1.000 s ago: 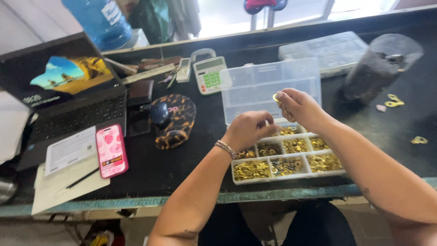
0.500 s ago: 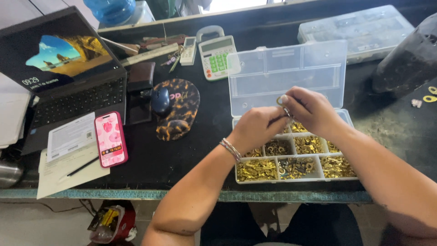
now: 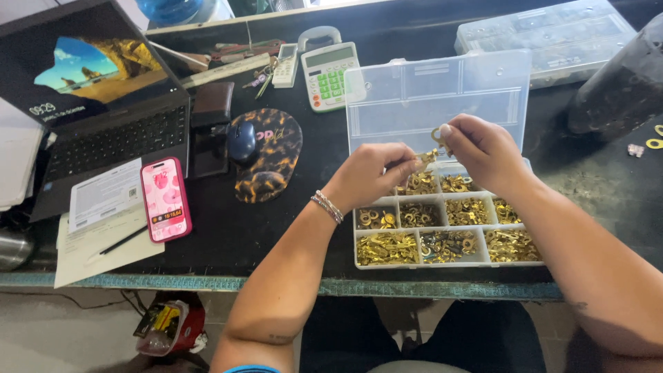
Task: Sorting small brass electrical terminals into a plastic organizer box
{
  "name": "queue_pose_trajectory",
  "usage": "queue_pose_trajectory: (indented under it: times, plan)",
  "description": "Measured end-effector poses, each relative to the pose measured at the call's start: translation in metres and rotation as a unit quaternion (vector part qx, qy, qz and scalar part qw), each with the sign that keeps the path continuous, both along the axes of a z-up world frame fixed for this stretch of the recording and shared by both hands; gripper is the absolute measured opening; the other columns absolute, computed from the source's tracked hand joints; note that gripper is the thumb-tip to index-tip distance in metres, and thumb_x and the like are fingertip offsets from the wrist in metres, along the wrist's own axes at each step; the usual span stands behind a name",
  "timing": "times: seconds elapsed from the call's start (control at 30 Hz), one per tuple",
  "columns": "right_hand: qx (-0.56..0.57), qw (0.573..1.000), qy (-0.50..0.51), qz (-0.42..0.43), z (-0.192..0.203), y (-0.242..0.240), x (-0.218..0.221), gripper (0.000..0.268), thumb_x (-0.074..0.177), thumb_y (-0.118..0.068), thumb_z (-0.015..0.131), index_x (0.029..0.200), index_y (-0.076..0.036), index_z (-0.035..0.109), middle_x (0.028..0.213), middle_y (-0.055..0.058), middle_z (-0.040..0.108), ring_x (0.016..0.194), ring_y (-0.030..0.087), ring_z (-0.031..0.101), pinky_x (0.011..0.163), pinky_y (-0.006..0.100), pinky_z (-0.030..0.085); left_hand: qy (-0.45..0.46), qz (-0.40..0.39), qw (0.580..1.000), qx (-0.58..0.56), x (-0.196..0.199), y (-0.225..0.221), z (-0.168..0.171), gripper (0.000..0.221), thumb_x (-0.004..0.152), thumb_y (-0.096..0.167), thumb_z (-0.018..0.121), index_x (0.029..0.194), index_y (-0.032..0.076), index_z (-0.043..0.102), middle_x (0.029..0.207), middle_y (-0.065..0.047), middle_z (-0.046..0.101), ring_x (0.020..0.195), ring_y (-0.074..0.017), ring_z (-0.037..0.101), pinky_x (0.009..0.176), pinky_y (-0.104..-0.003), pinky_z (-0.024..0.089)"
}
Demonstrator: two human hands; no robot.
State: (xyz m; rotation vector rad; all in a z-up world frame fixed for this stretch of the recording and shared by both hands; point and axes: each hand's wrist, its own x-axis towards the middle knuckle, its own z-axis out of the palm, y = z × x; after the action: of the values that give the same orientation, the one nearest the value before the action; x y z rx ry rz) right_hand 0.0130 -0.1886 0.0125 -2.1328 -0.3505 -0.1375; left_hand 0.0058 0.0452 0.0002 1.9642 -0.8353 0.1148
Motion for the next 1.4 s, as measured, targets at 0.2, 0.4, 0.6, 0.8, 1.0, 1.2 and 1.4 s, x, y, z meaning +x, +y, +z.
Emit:
queue_pose_trajectory:
  times: [0.2, 0.4, 0.6, 0.8, 1.0, 1.2, 1.4]
  plan:
    - [-0.005, 0.999, -0.018, 0.046, -0.002, 0.004, 0.001, 0.021, 0.107, -0.021, 0.061, 0.097, -0.006, 0.072, 0.077, 0.014, 0.061, 0.077, 0.021, 0.056, 0.073, 0.041, 0.051, 0.009, 0.010, 1.000, -0.026, 0.002, 0.009, 0.007, 0.014, 0.100, 0.028, 0.064, 0.092, 0.020, 0.072, 0.063, 0.008, 0.070, 0.065, -0.0117, 0.068, 0.072, -0.027, 0.056]
    - [0.020, 0.998, 0.001, 0.063, 0.003, 0.007, -0.007, 0.019, 0.104, -0.017, 0.062, 0.100, -0.004, 0.076, 0.078, 0.015, 0.062, 0.080, 0.019, 0.057, 0.075, 0.041, 0.056, 0.008, 0.044, 0.998, -0.032, 0.006, 0.015, 0.007, 0.016, 0.101, 0.028, 0.063, 0.092, 0.019, 0.073, 0.062, 0.007, 0.069, 0.061, -0.0100, 0.066, 0.067, -0.026, 0.055]
    - [-0.006, 0.997, -0.011, 0.081, 0.001, 0.006, -0.005, 0.020, 0.104, -0.019, 0.064, 0.097, -0.004, 0.076, 0.075, 0.013, 0.059, 0.077, 0.019, 0.057, 0.070, 0.039, 0.055, 0.020, 0.053, 0.998, -0.037, 0.004, 0.016, 0.012, 0.018, 0.101, 0.028, 0.063, 0.091, 0.017, 0.073, 0.061, 0.005, 0.069, 0.058, -0.0095, 0.062, 0.065, -0.025, 0.053]
    - [-0.001, 0.996, -0.005, 0.094, 0.003, 0.007, -0.006, 0.020, 0.103, -0.018, 0.064, 0.094, -0.004, 0.075, 0.072, 0.013, 0.058, 0.075, 0.017, 0.055, 0.066, 0.036, 0.054, 0.027, 0.053, 0.998, -0.034, 0.004, 0.017, 0.011, 0.019, 0.100, 0.029, 0.062, 0.090, 0.018, 0.074, 0.060, 0.006, 0.068, 0.059, -0.0103, 0.064, 0.066, -0.026, 0.054]
    - [-0.017, 0.995, -0.007, 0.100, 0.005, 0.007, -0.008, 0.020, 0.102, -0.018, 0.065, 0.092, -0.004, 0.075, 0.070, 0.012, 0.058, 0.071, 0.019, 0.055, 0.063, 0.034, 0.051, 0.031, 0.035, 0.999, 0.004, 0.004, 0.030, 0.020, 0.015, 0.097, 0.025, 0.064, 0.088, 0.017, 0.073, 0.060, 0.003, 0.069, 0.061, -0.0154, 0.066, 0.068, -0.030, 0.055]
    - [-0.021, 0.994, 0.000, 0.105, 0.005, 0.007, -0.009, 0.021, 0.102, -0.018, 0.064, 0.092, -0.004, 0.076, 0.068, 0.011, 0.058, 0.069, 0.018, 0.055, 0.060, 0.033, 0.049, 0.152, 0.007, 0.963, 0.221, 0.010, 0.058, 0.032, 0.020, 0.093, 0.030, 0.067, 0.097, 0.016, 0.080, 0.064, -0.001, 0.073, 0.069, -0.0190, 0.070, 0.076, -0.035, 0.054]
    - [-0.038, 0.993, -0.004, 0.112, 0.005, 0.007, -0.009, 0.021, 0.102, -0.017, 0.063, 0.093, -0.004, 0.077, 0.070, 0.011, 0.060, 0.068, 0.020, 0.054, 0.061, 0.034, 0.048, 0.162, 0.044, 0.960, 0.224, 0.011, 0.056, 0.032, 0.023, 0.094, 0.027, 0.066, 0.108, 0.016, 0.081, 0.068, -0.001, 0.074, 0.073, -0.0165, 0.070, 0.077, -0.032, 0.054]
